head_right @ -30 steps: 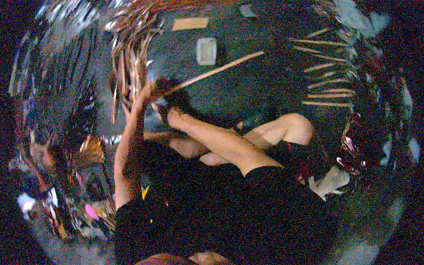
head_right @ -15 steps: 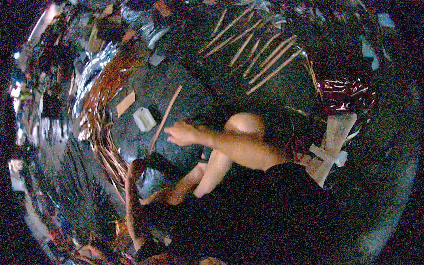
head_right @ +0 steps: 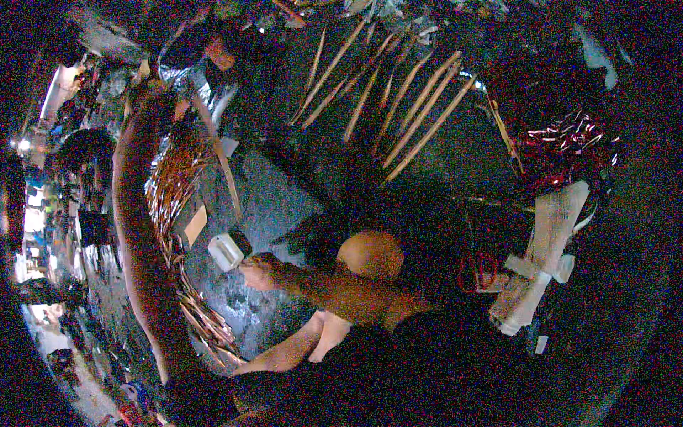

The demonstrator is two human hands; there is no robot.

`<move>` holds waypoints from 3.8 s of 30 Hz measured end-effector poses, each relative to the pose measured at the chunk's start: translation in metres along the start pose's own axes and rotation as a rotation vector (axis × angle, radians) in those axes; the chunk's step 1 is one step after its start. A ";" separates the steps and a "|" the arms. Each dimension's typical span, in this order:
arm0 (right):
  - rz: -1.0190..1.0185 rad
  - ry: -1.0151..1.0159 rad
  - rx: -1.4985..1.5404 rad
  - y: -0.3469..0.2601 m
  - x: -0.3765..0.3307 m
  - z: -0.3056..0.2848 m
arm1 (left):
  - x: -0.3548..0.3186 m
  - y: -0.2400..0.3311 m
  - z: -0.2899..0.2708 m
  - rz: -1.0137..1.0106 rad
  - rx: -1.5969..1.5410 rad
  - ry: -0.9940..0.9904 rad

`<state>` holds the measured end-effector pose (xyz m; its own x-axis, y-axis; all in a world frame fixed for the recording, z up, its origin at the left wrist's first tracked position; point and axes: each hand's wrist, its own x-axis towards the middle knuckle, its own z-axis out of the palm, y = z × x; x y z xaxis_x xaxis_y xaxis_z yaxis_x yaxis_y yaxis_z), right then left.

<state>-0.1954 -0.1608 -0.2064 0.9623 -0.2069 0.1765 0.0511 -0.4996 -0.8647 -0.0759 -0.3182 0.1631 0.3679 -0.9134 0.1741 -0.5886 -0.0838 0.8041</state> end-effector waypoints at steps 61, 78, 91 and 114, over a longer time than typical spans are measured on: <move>0.219 -0.294 -0.191 -0.107 0.011 -0.058 | -0.486 -0.344 -0.213 -0.680 -0.089 0.707; -0.047 -0.591 0.438 -0.239 0.057 -0.021 | -0.471 -0.138 -0.153 -0.412 0.072 -0.104; 0.350 -0.354 -0.344 -0.030 0.057 -0.187 | -0.382 -0.278 -0.018 -0.532 0.149 -0.136; 0.029 0.076 -0.566 -0.051 0.075 -0.009 | -0.397 -0.303 0.033 -0.345 0.204 0.107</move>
<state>-0.1281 -0.1586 -0.1449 0.9382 -0.2766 0.2081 -0.1460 -0.8614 -0.4866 -0.0675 0.0564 -0.1681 0.6353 -0.7720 -0.0192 -0.5443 -0.4653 0.6981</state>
